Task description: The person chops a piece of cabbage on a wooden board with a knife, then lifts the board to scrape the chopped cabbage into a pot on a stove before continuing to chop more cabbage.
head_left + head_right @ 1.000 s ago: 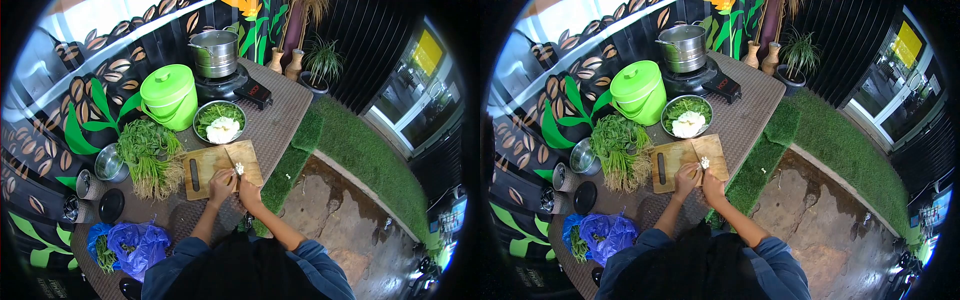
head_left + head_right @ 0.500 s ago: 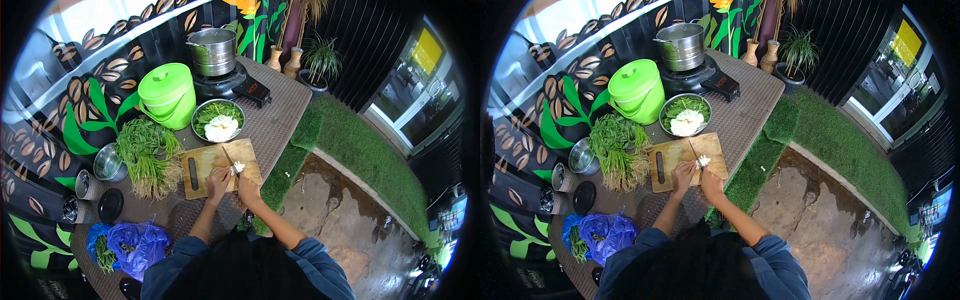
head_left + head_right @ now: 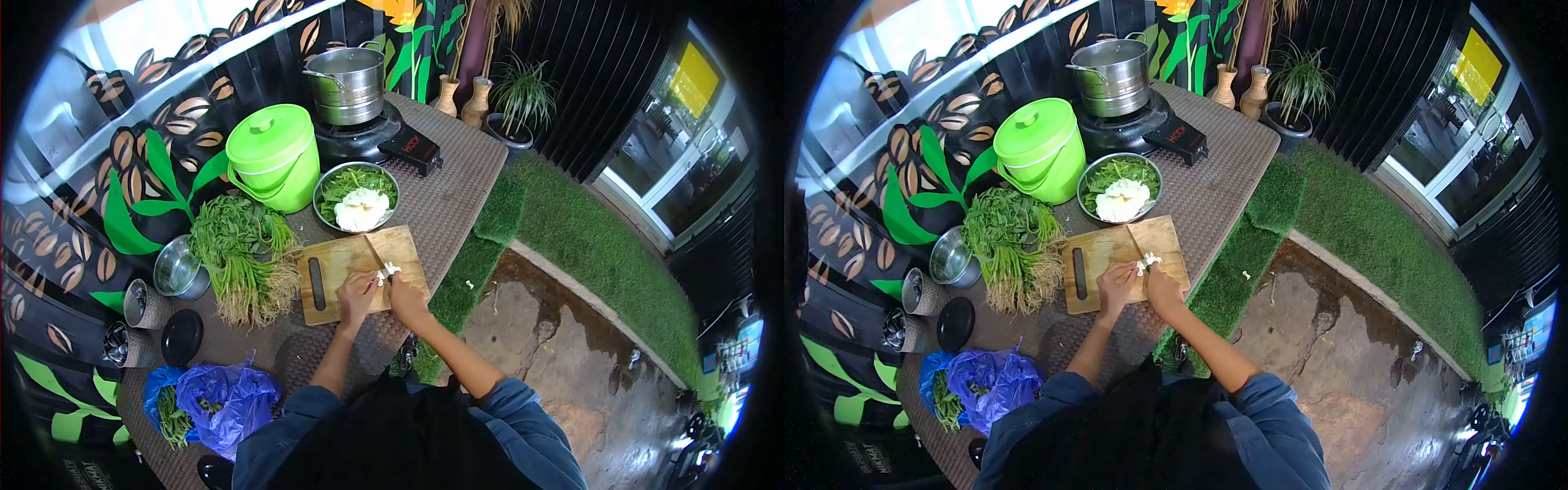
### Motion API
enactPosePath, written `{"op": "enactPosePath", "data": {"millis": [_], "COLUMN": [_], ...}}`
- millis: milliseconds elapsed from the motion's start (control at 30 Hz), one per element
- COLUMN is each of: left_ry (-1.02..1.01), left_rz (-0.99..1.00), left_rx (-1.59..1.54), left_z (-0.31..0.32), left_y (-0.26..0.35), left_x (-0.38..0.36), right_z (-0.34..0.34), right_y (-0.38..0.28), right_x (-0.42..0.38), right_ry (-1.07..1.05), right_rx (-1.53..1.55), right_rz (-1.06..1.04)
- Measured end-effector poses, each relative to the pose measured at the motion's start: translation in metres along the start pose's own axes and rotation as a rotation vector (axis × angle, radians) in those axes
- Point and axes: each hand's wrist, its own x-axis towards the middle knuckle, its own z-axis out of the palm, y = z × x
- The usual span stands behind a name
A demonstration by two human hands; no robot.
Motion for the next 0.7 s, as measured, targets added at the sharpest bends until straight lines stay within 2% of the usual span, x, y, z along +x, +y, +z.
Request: {"op": "enactPosePath", "data": {"millis": [133,367,567,633,700], "left_ry": [-0.006,-0.02,-0.008,-0.013,-0.017], "left_rz": [0.001,-0.022,-0.035,-0.049,-0.057], "left_rx": [0.007,-0.008,0.01,-0.002,-0.012], "left_z": [-0.001,-0.003,0.0,-0.002,-0.003], "left_y": [-0.005,0.002,-0.005,-0.002,0.001], "left_x": [-0.002,0.0,-0.002,-0.001,0.001], "right_z": [-0.013,0.009,0.005,0.0,0.006], "right_y": [-0.008,-0.006,0.001,-0.014,-0.012], "right_x": [-0.01,-0.009,-0.014,-0.018,-0.012], "right_ry": [-0.045,-0.048,-0.038,-0.144,-0.098], "right_rx": [0.05,0.004,-0.053,-0.028,-0.003], "right_rz": [0.013,0.087,-0.085,0.118,0.108]}}
